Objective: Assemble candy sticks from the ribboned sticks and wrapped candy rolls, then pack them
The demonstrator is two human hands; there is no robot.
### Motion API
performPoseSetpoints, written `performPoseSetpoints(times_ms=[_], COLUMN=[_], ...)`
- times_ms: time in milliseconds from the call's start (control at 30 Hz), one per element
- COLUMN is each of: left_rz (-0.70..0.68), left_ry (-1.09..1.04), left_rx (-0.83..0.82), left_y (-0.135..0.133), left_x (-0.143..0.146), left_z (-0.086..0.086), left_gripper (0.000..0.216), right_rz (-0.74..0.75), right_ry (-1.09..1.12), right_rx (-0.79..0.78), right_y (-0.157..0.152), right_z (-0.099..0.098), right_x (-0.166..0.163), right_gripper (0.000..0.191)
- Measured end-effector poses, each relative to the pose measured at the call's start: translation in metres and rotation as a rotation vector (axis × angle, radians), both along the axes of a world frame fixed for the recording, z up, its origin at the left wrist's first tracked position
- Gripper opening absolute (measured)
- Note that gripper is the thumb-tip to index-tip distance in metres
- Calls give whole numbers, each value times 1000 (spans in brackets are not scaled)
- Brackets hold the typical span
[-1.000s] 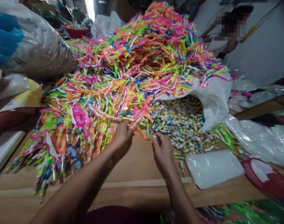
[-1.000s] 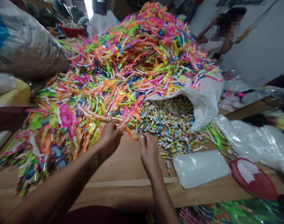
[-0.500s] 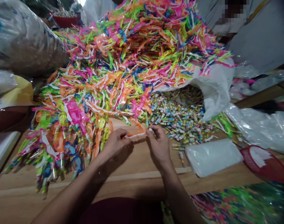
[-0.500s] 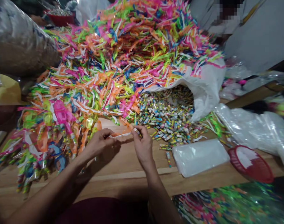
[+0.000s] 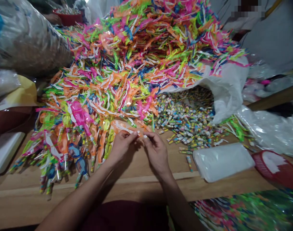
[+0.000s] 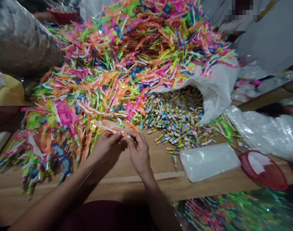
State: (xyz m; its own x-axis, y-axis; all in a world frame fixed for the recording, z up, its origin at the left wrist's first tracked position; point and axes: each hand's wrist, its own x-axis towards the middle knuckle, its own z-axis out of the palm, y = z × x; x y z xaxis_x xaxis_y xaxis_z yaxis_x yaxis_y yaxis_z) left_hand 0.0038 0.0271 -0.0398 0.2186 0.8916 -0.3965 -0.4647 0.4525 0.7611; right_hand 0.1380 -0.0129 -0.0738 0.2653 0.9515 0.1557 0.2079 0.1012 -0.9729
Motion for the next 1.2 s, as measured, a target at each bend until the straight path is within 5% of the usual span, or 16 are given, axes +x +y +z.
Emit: performPoseSetpoints(times_ms=[433,733,867,967,1100,1200], left_rz=[-17,-227,-302,-147,341,403], left_ry=[403,403,511,823,1260,1301], left_rx=[156,217,290,371,435,552], left_y=[3,10,15,22,34,37], left_x=[-9,-19,-46,-90,-140,-129], left_z=[-4,-1,15,48,97,98], left_gripper=[48,53,47,41,52,45], right_rz=[57,86,189,171,-9,-14], right_ry=[-100,245,240,63,-346,-590], right_rx=[-42,-265,-271,-164,-8,12], right_y=[-4,-1,-5,-2,11,23], right_z=[3,11,17,14,2,-12], right_x=[-2,-4,-6,15,67,91], right_gripper=[13,27,26,23,16,24])
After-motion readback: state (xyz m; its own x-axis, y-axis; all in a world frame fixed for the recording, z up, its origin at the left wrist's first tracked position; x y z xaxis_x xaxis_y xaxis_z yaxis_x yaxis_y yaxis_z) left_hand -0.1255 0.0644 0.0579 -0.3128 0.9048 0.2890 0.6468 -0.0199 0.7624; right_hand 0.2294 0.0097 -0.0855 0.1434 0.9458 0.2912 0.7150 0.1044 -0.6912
